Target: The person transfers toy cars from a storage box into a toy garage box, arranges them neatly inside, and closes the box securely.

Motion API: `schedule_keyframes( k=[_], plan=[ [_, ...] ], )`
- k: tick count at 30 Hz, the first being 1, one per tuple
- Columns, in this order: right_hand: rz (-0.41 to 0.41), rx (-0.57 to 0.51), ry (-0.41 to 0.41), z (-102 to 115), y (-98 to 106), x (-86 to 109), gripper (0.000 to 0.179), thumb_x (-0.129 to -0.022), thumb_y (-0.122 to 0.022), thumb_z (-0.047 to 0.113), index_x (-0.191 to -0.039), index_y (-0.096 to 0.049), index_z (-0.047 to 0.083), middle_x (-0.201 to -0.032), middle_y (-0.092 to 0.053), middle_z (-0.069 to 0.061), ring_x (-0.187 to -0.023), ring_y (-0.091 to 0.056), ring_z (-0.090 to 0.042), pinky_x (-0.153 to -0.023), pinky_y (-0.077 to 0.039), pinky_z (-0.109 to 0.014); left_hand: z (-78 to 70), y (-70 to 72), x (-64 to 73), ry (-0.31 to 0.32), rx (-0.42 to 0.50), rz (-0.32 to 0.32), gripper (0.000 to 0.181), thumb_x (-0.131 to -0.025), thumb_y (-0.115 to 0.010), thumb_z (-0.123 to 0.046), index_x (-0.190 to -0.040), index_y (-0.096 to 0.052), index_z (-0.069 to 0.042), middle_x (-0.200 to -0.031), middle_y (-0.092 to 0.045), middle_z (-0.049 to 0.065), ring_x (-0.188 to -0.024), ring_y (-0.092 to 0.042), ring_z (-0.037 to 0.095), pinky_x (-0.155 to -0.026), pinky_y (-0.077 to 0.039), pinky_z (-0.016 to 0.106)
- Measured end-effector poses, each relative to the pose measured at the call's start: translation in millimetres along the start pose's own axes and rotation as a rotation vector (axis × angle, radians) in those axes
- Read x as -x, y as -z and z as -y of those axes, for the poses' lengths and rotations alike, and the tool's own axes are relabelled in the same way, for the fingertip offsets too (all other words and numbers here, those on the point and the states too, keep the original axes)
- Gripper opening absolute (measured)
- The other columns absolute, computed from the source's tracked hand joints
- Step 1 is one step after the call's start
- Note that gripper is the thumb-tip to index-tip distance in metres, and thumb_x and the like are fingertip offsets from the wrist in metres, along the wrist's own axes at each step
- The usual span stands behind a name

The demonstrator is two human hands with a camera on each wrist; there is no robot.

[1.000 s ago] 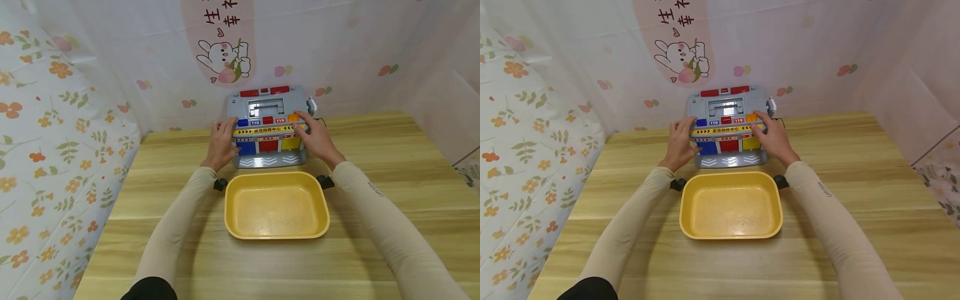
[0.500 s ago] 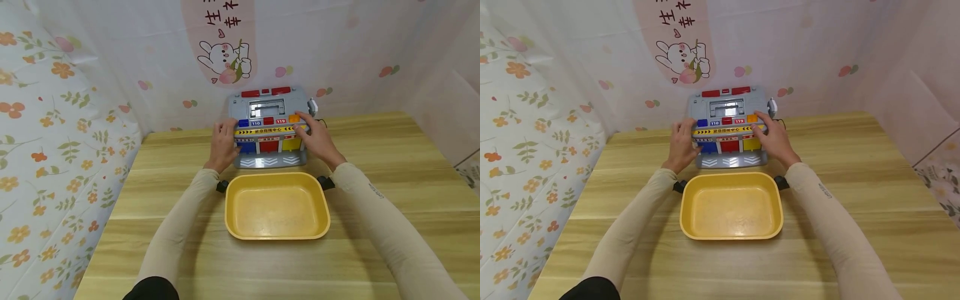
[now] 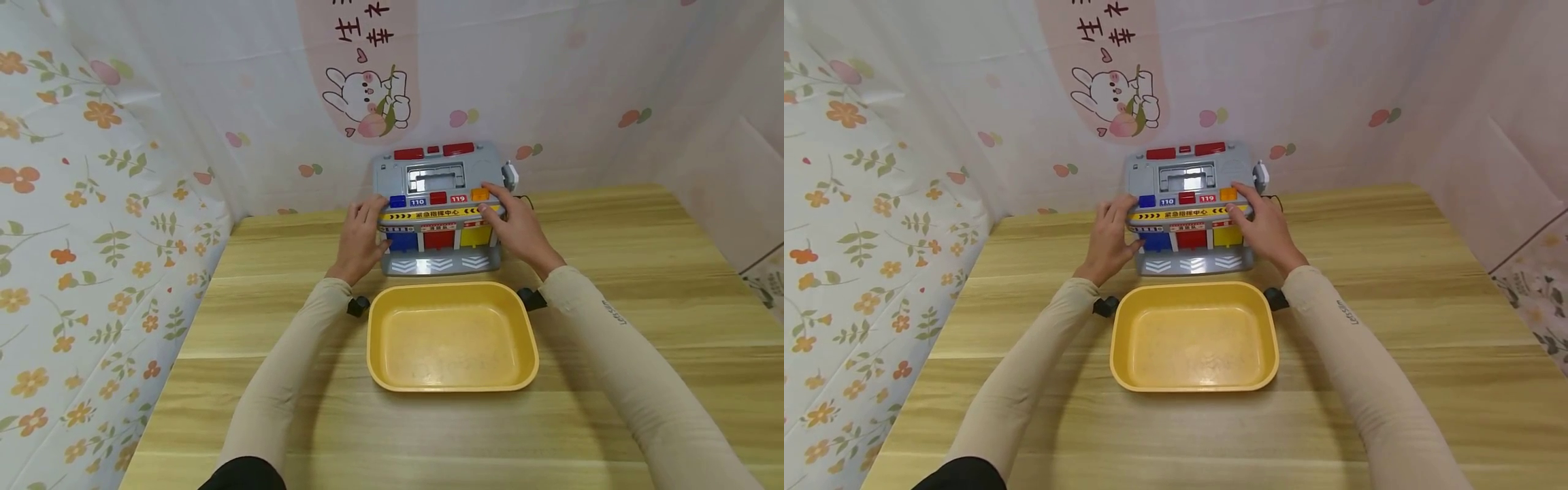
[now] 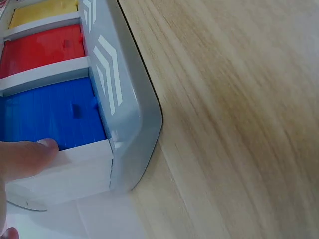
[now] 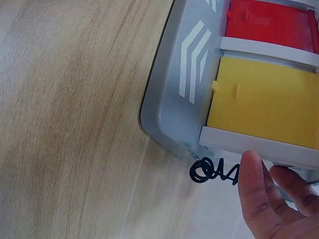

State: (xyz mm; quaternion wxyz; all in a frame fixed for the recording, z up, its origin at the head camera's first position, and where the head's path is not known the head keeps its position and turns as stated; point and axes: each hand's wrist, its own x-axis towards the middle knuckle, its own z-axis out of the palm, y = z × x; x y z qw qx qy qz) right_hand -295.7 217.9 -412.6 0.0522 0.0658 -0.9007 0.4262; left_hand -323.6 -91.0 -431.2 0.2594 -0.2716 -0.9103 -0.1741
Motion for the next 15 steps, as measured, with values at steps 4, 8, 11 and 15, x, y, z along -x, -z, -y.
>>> schedule_keyframes(
  k=[4, 8, 11, 15],
  plan=[
    [0.006, -0.010, -0.002, 0.1, -1.5, -0.9, 0.058, -0.105, -0.044, 0.046, -0.158, -0.031, 0.028, -0.153, -0.045, -0.017, -0.118, -0.048, -0.035, -0.105, -0.048, -0.054, 2.0, 2.7, 1.3, -0.006, 0.007, 0.008, 0.079, -0.074, -0.089, -0.008, -0.140, -0.046, -0.008, -0.147, -0.052, 0.009, -0.120, -0.049, 0.032, -0.107, -0.045, 0.039],
    [0.006, -0.008, -0.004, -0.1, -1.0, 0.1, 0.058, -0.105, -0.044, 0.045, -0.158, -0.031, 0.027, -0.152, -0.045, -0.018, -0.119, -0.048, -0.035, -0.105, -0.047, -0.055, 2.5, 4.2, 1.5, -0.009, 0.027, 0.026, 0.078, -0.075, -0.087, -0.006, -0.141, -0.046, -0.009, -0.148, -0.052, 0.009, -0.121, -0.049, 0.032, -0.107, -0.044, 0.040],
    [0.017, 0.000, -0.006, 0.9, 0.4, 1.3, 0.058, -0.106, -0.042, 0.045, -0.159, -0.029, 0.026, -0.151, -0.045, -0.020, -0.118, -0.048, -0.036, -0.103, -0.047, -0.055, 2.3, 7.6, 2.0, -0.004, 0.060, 0.059, 0.077, -0.077, -0.084, -0.001, -0.143, -0.046, -0.008, -0.150, -0.051, 0.009, -0.123, -0.049, 0.033, -0.109, -0.043, 0.040],
    [0.071, 0.039, -0.002, 4.2, 8.6, 1.8, 0.059, -0.107, -0.037, 0.043, -0.161, -0.022, 0.024, -0.151, -0.044, -0.024, -0.113, -0.054, -0.040, -0.092, -0.055, -0.051, 0.1, 14.7, 0.2, 0.007, 0.127, 0.139, 0.077, -0.081, -0.077, 0.002, -0.149, -0.042, -0.009, -0.157, -0.045, 0.010, -0.136, -0.047, 0.032, -0.119, -0.039, 0.041]
  ],
)
